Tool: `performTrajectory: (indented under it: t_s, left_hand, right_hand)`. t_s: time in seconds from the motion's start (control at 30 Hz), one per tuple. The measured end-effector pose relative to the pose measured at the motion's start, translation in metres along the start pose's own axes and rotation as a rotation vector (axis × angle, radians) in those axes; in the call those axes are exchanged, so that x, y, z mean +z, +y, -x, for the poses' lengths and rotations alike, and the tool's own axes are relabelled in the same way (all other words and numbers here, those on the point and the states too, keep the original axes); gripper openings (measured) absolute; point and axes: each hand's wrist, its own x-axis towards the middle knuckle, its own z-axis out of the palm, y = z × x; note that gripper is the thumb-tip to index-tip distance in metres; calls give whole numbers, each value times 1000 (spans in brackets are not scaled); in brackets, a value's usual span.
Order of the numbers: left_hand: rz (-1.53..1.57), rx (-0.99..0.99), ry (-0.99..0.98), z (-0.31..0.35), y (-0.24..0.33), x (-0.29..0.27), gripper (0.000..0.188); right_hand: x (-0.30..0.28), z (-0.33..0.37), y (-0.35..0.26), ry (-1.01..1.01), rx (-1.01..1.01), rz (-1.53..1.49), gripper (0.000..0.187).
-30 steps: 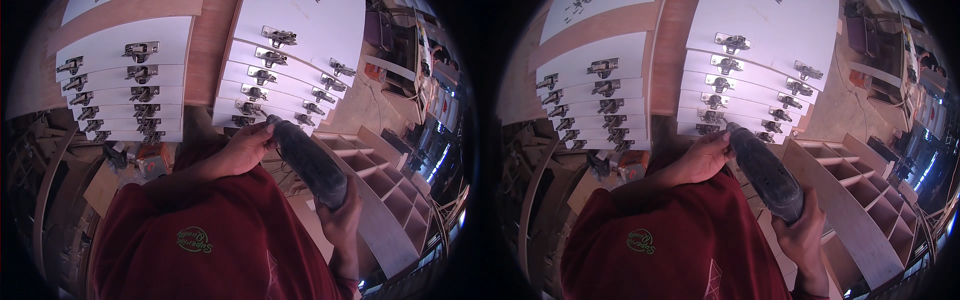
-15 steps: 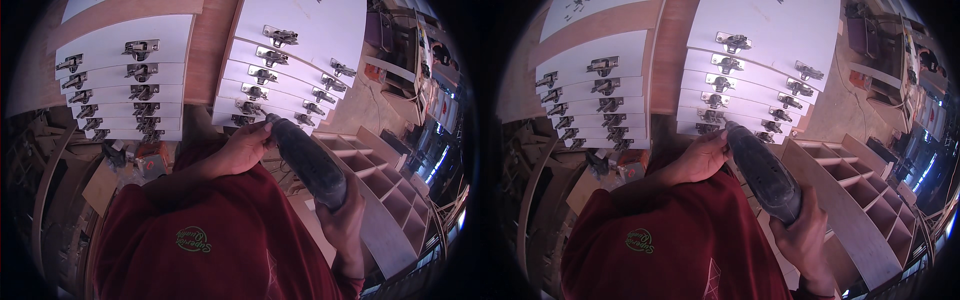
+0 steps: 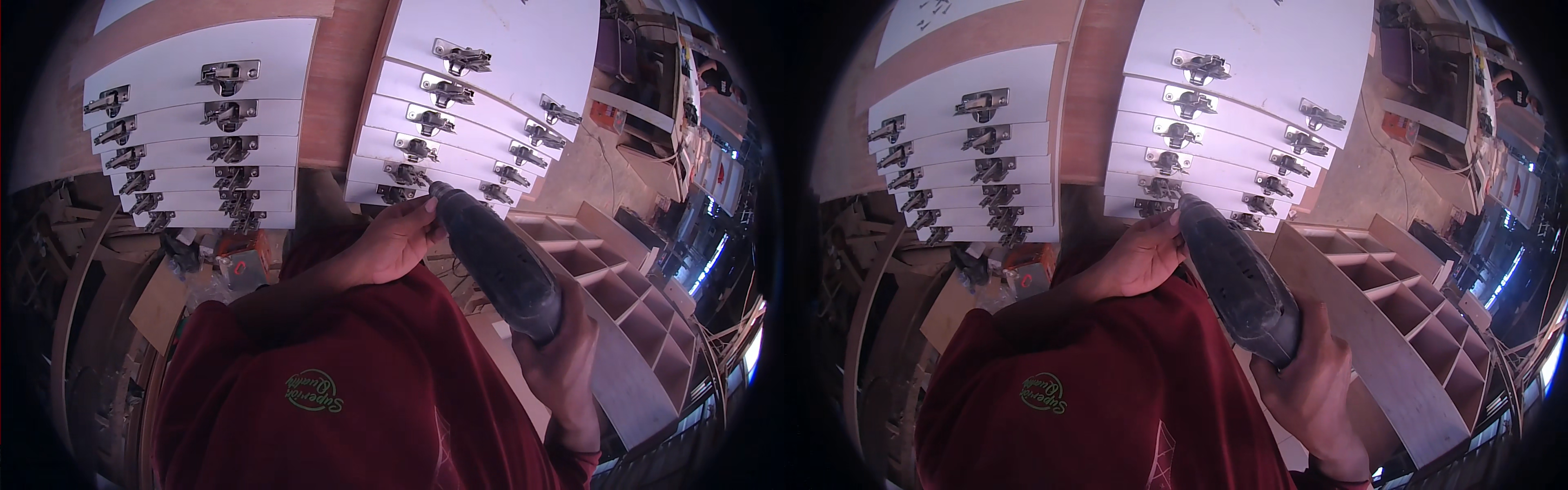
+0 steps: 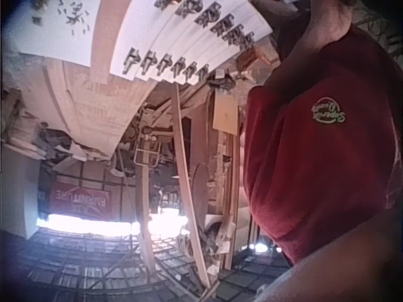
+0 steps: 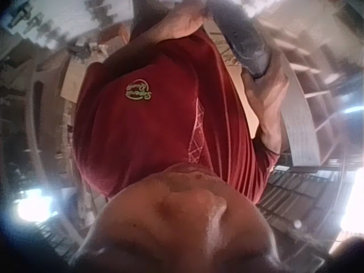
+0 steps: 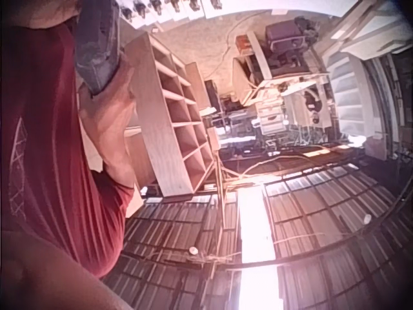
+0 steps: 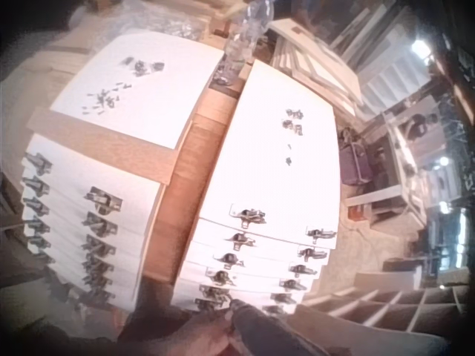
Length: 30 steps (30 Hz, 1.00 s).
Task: The person attaches hinges to a series of white cabinet doors using a power drill and screws, occasionally using a wooden block for alignment.
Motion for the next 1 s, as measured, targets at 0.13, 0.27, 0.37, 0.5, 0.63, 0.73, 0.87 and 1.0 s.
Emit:
performTrajectory:
  t_s: [0.13,0.27,0.37,0.5,0.63,0.73,0.87,1.0]
  left_hand:
    - [4,2,-46,0,0,-1,28]
    - [-1,-4,0,-1,1,0,27]
    - [-12,-5,-9,-2,0,-3,26]
    - [-36,-24,-30,-1,0,-9,25]
    - [-184,-50,85,10,1,0,31]
    - [-351,-47,139,26,12,7,37]
    - [-725,100,271,41,29,10,36]
    - [-1070,438,429,42,35,1,25]
  right_hand:
    - [1,0,-3,8,9,-8,54]
    - [1,-1,-3,18,16,-3,52]
    - [1,-3,4,38,-6,-40,53]
    - [-2,-10,9,41,82,-78,51]
    - [-4,-25,30,105,-15,-107,46]
    - [-11,-31,26,47,17,-70,47]
    - [-18,-35,18,3,-2,4,48]
    - [-20,-37,8,-21,-31,102,47]
